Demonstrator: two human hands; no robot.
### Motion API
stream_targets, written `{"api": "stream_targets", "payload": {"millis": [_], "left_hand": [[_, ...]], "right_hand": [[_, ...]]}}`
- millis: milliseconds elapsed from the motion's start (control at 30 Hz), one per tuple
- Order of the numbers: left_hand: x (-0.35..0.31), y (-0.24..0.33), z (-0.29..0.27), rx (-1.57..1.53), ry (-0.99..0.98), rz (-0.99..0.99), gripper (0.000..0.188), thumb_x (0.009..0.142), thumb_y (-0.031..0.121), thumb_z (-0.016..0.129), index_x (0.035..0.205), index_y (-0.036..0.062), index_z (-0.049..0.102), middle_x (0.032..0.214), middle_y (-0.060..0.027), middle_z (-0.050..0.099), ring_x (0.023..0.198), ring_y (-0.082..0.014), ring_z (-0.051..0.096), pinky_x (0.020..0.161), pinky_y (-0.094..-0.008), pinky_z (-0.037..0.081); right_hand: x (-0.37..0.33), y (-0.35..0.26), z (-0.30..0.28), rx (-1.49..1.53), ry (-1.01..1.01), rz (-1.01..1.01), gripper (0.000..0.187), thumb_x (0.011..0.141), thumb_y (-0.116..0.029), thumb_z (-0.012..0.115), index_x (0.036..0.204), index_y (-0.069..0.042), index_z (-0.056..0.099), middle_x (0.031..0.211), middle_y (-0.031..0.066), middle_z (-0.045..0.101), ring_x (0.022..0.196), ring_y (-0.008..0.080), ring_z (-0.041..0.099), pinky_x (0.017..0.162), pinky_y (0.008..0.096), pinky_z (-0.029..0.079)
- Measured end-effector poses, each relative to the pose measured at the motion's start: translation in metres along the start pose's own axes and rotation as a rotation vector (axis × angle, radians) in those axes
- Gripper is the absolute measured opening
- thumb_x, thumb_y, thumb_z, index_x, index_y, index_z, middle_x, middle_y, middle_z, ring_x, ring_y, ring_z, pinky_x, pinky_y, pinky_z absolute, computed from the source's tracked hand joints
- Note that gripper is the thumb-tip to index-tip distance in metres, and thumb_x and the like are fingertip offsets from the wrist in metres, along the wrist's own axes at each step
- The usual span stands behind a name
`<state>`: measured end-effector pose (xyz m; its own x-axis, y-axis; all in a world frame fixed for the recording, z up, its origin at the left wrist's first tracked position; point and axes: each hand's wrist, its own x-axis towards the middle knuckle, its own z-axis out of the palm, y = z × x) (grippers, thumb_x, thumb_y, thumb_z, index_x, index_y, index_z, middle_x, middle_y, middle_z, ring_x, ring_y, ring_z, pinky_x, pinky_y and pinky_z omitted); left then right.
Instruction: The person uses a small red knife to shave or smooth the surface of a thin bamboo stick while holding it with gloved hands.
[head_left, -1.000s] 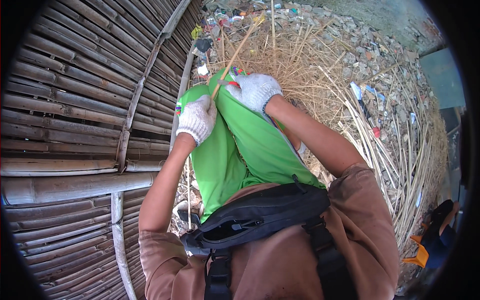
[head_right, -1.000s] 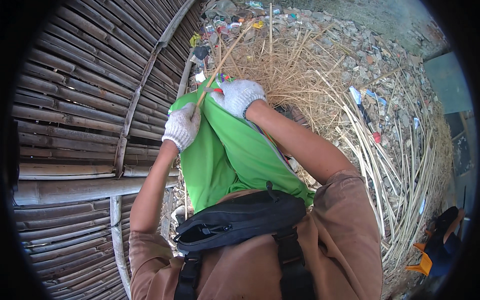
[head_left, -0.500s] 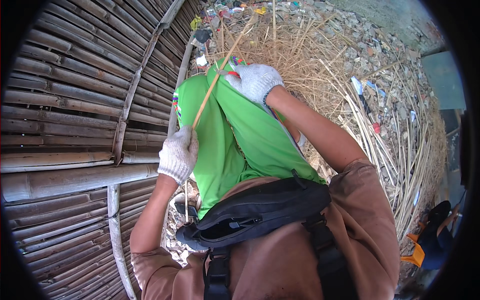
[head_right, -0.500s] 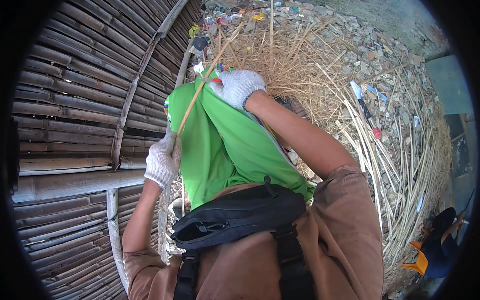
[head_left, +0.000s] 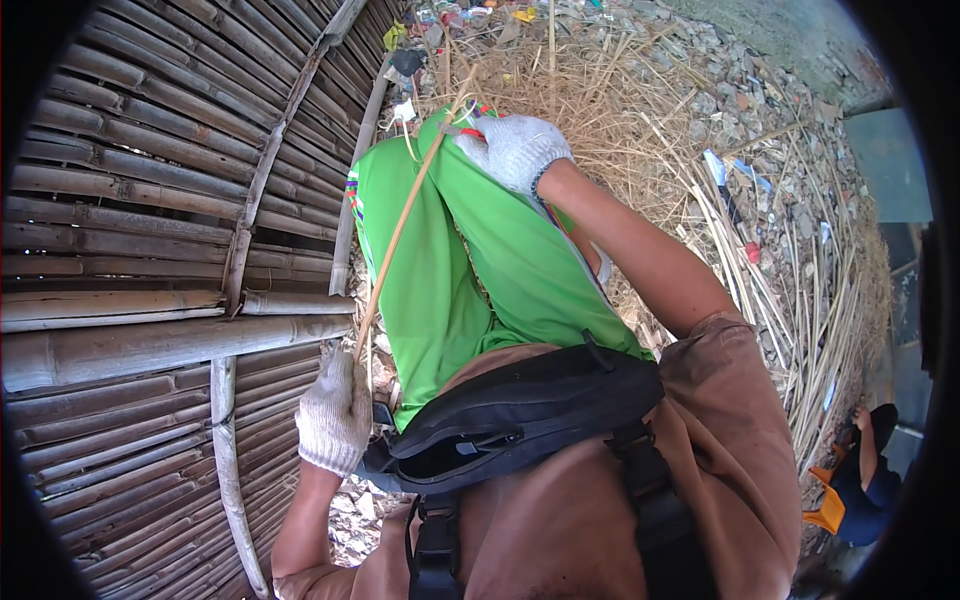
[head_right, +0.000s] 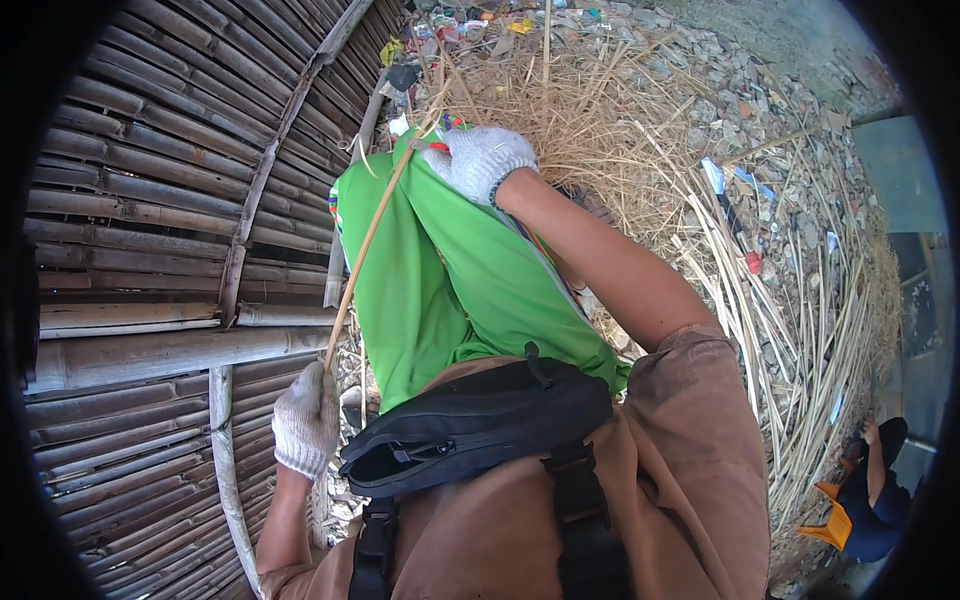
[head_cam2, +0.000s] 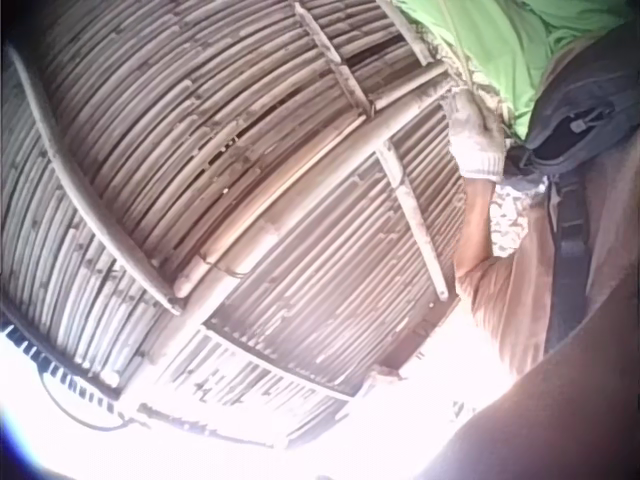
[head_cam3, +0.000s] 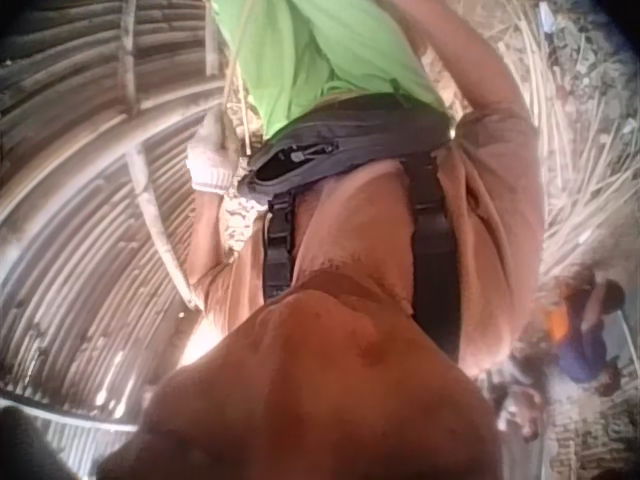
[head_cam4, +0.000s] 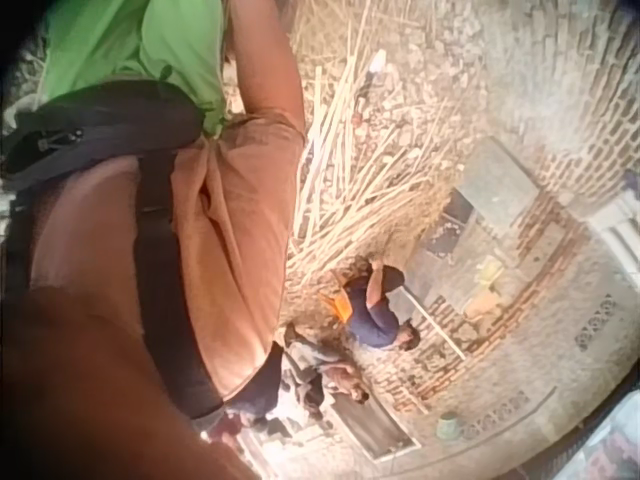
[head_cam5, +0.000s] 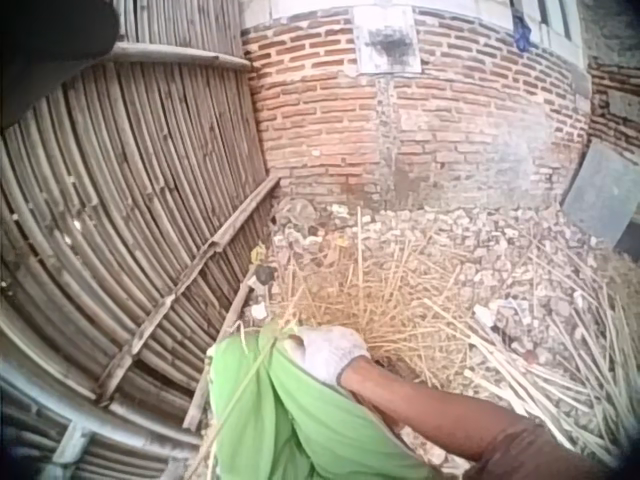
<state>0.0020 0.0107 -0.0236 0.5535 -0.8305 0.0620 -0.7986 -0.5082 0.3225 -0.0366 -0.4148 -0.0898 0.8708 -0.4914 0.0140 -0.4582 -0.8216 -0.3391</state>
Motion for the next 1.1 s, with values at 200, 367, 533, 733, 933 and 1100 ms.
{"api": "stream_targets", "payload": {"millis": [200, 367, 533, 733, 933, 1100], "left_hand": [[-0.025, -0.001, -0.017, 0.067, -0.033, -0.066, 0.023, 0.107, 0.013, 0.059, 0.122, -0.0019, 0.067, 0.085, -0.0268, 0.069, 0.078, -0.0488, 0.071, 0.069, -0.0544, 0.056], [-0.009, -0.008, -0.020, -0.835, -0.391, -0.446, 0.030, 0.113, 0.023, 0.054, 0.124, -0.0027, 0.066, 0.072, -0.0067, 0.065, 0.048, -0.0121, 0.058, 0.044, -0.0282, 0.045], [0.043, -0.010, 0.011, -1.014, -0.345, -0.418, 0.035, 0.113, 0.024, 0.055, 0.129, -0.0051, 0.067, 0.075, 0.0003, 0.062, 0.050, -0.0058, 0.055, 0.042, -0.0227, 0.043], [0.169, 0.005, 0.040, -0.815, -0.306, -0.253, 0.028, 0.110, 0.026, 0.057, 0.115, 0.0031, 0.072, 0.075, -0.0021, 0.065, 0.052, -0.0099, 0.059, 0.043, -0.0277, 0.049], [0.255, 0.024, 0.061, -0.636, -0.311, -0.119, 0.031, 0.109, 0.028, 0.055, 0.095, 0.0038, 0.068, 0.069, -0.0037, 0.063, 0.052, -0.0152, 0.061, 0.046, -0.0327, 0.052], [0.232, 0.017, 0.058, -0.611, -0.260, -0.109, 0.031, 0.110, 0.028, 0.056, 0.100, 0.0025, 0.070, 0.068, -0.0038, 0.063, 0.052, -0.0121, 0.059, 0.046, -0.0314, 0.050]], "right_hand": [[-0.009, -0.012, -0.010, -0.020, -0.009, 0.030, 0.063, 0.109, -0.065, 0.040, 0.125, -0.014, 0.074, 0.113, 0.0246, 0.078, 0.105, 0.0448, 0.076, 0.093, 0.0581, 0.059], [-0.004, 0.001, 0.003, 0.039, 0.065, 0.037, 0.061, 0.109, -0.063, 0.041, 0.125, -0.015, 0.074, 0.111, 0.0247, 0.078, 0.104, 0.0451, 0.076, 0.092, 0.0586, 0.060], [0.000, 0.001, 0.006, 0.042, 0.055, 0.026, 0.058, 0.108, -0.061, 0.043, 0.124, -0.015, 0.075, 0.108, 0.0249, 0.078, 0.101, 0.0453, 0.076, 0.090, 0.0592, 0.060], [0.002, -0.001, 0.003, 0.040, 0.044, 0.035, 0.054, 0.105, -0.058, 0.047, 0.120, -0.014, 0.075, 0.106, 0.0243, 0.078, 0.098, 0.0448, 0.077, 0.089, 0.0597, 0.060], [0.002, -0.002, -0.002, 0.044, -0.008, 0.051, 0.054, 0.104, -0.057, 0.048, 0.126, -0.013, 0.071, 0.110, 0.0228, 0.080, 0.099, 0.0450, 0.077, 0.087, 0.0609, 0.060], [0.007, 0.003, 0.005, 0.028, -0.024, 0.048, 0.054, 0.104, -0.057, 0.048, 0.128, -0.014, 0.070, 0.111, 0.0232, 0.079, 0.101, 0.0448, 0.077, 0.088, 0.0614, 0.060]]}}
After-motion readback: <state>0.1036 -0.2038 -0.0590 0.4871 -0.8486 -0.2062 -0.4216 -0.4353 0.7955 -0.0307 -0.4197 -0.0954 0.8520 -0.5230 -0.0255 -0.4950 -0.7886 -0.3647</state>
